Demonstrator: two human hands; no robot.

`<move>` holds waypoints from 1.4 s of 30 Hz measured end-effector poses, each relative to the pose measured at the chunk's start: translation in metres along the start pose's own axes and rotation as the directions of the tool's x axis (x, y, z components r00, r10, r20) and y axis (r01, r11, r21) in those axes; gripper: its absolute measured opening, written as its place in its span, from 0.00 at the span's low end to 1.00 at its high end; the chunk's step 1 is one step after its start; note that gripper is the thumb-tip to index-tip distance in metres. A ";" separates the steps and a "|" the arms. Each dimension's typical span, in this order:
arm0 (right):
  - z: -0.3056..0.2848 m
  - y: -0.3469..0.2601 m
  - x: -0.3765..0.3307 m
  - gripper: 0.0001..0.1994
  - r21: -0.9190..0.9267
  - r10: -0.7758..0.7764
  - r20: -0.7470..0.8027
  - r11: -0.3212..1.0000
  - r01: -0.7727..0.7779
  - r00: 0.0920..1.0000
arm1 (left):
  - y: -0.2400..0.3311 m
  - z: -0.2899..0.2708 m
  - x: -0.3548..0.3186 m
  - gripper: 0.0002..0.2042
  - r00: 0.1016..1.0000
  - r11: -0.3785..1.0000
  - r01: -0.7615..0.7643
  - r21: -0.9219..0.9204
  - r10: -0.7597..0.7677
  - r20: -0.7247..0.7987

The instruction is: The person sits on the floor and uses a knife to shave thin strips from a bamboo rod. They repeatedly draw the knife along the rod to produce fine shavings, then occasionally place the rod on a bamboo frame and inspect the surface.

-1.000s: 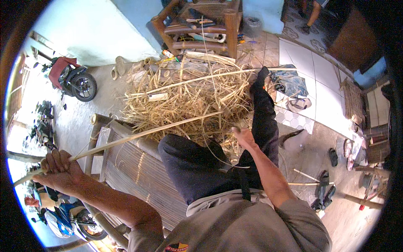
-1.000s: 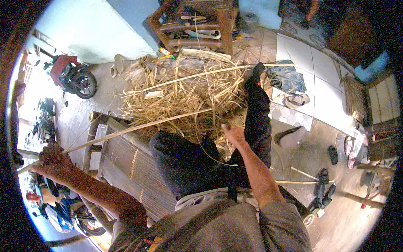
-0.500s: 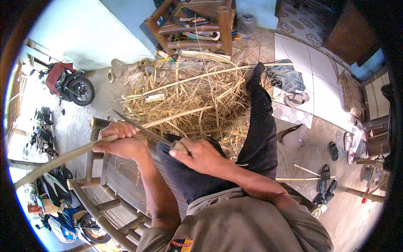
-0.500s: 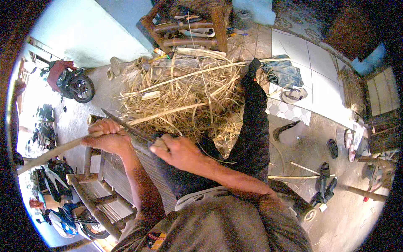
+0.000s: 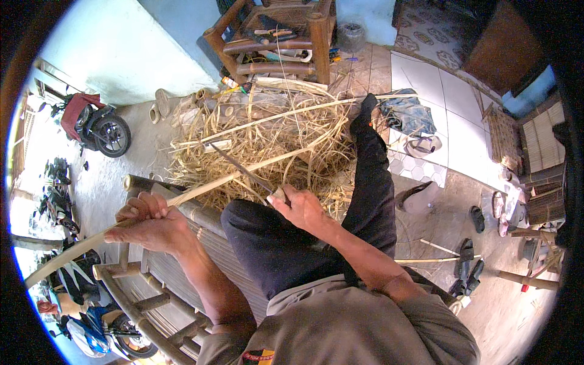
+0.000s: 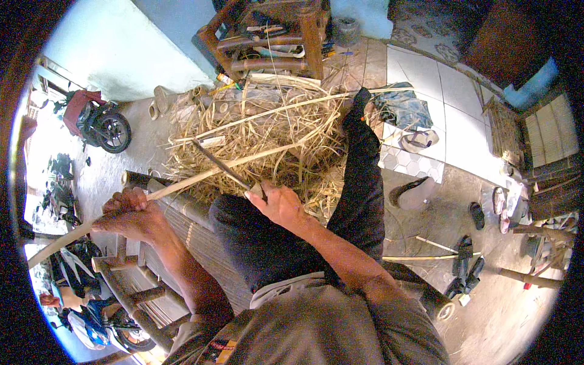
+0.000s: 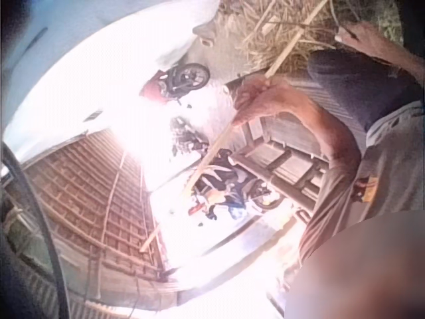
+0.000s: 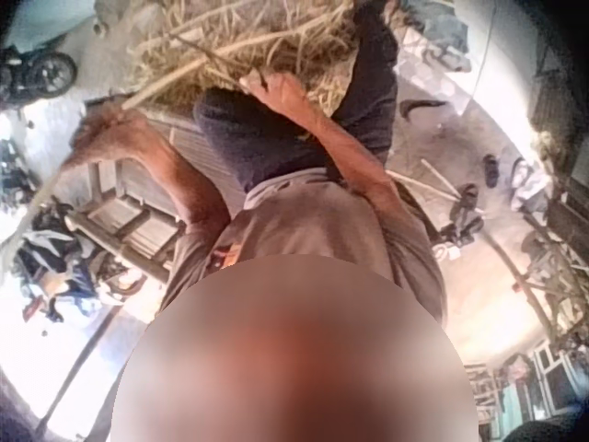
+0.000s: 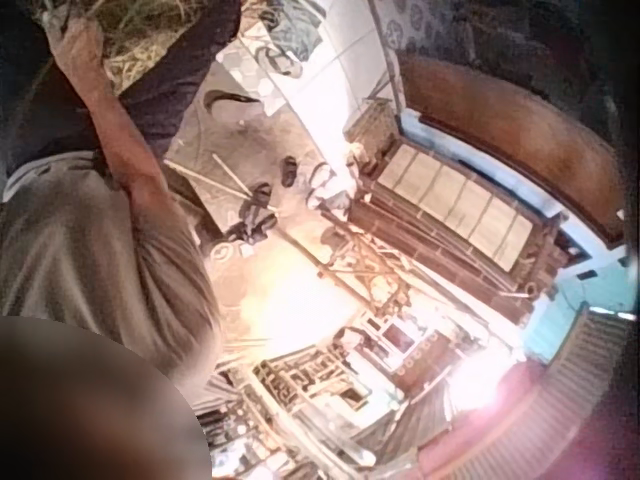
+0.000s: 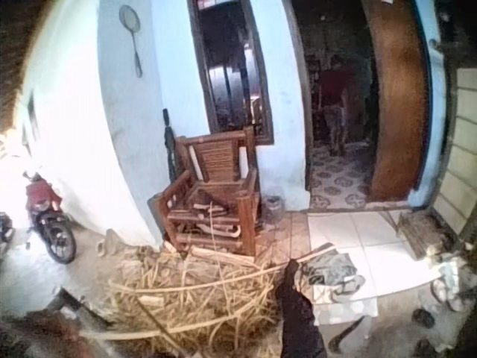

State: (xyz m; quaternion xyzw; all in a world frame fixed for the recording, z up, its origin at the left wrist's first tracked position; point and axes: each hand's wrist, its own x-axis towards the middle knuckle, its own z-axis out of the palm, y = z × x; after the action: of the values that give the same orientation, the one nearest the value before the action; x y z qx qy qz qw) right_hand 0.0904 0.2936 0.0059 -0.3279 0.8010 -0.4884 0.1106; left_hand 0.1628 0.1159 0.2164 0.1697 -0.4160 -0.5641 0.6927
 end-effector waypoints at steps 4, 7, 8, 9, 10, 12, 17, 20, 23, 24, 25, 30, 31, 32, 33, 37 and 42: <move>-0.004 0.034 0.005 0.23 -0.065 0.059 -0.048 0.996 -0.062 0.997 | 0.016 0.002 0.007 0.32 0.985 0.999 -0.030 0.023 0.034 -0.169; -0.010 0.077 0.000 0.21 -0.244 0.037 -0.097 0.968 -0.060 0.995 | 0.042 -0.010 0.027 0.32 0.998 0.996 -0.056 0.062 0.056 0.002; -0.012 0.090 -0.004 0.21 -0.273 -0.067 -0.113 0.961 0.034 0.991 | 0.039 -0.013 0.033 0.32 0.999 0.999 -0.030 0.023 0.029 0.046; -0.011 0.103 -0.007 0.21 -0.300 -0.004 -0.053 0.954 -0.012 0.999 | 0.042 -0.020 0.038 0.32 0.999 0.999 -0.029 0.021 0.029 0.013; -0.008 0.115 -0.009 0.21 -0.329 0.050 -0.033 0.943 -0.058 0.998 | 0.043 -0.026 0.047 0.32 1.000 1.000 -0.022 0.011 0.022 -0.012; -0.010 0.140 -0.004 0.22 -0.376 0.047 -0.035 0.925 -0.056 0.998 | 0.042 -0.035 0.069 0.32 1.000 1.000 -0.020 -0.014 0.021 0.010; -0.062 0.184 -0.007 0.26 -0.243 0.382 -0.228 0.868 -0.432 0.896 | 0.123 -0.090 0.158 0.31 0.991 0.988 -0.086 0.126 0.073 0.110; -0.092 0.179 -0.017 0.26 0.056 0.690 -0.011 0.723 -0.689 0.723 | 0.119 -0.130 0.194 0.22 0.886 0.817 -0.413 0.403 0.258 0.384; -0.092 0.145 -0.024 0.24 0.294 0.607 0.135 0.731 -0.616 0.783 | 0.030 -0.141 0.168 0.17 0.749 0.320 -0.655 0.684 0.392 0.534; -0.085 0.131 -0.025 0.24 0.301 0.596 0.047 0.756 -0.581 0.801 | 0.000 -0.135 0.147 0.16 0.752 0.356 -0.657 0.665 0.369 0.546; -0.080 0.119 -0.025 0.24 0.384 0.547 0.023 0.768 -0.513 0.837 | -0.026 -0.126 0.120 0.17 0.941 0.897 -0.215 0.387 0.084 0.329; -0.082 0.088 -0.031 0.27 0.733 0.327 -0.250 0.679 -0.042 0.912 | -0.112 -0.043 -0.016 0.13 0.714 0.722 0.658 -0.212 -0.688 -0.125; -0.090 0.086 -0.033 0.28 0.771 0.323 -0.321 0.636 0.047 0.890 | -0.115 -0.035 -0.036 0.11 0.642 0.637 0.737 -0.225 -0.764 -0.058; -0.101 0.085 -0.034 0.29 0.765 0.378 -0.349 0.644 0.028 0.858 | -0.120 -0.028 -0.055 0.11 0.580 0.579 0.793 -0.190 -0.813 -0.056; -0.114 0.083 -0.036 0.29 0.787 0.423 -0.353 0.617 0.021 0.835 | -0.126 -0.024 -0.071 0.11 0.480 0.488 0.861 -0.146 -0.873 -0.088; -0.157 0.068 -0.042 0.28 0.718 0.608 -0.528 0.692 -0.070 0.593 | -0.146 -0.036 -0.124 0.19 0.400 0.375 0.895 0.243 -0.914 -0.061; -0.180 0.049 -0.056 0.25 0.778 0.728 -0.498 0.615 -0.128 0.470 | -0.125 -0.066 -0.148 0.23 0.421 0.430 0.037 0.902 -0.825 0.376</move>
State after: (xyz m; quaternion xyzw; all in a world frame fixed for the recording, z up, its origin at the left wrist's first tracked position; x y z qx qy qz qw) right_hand 0.0231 0.4713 0.0458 0.2121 0.5990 -0.7720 -0.0168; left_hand 0.1305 0.1989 0.0321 0.3006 -0.8062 -0.5051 0.0674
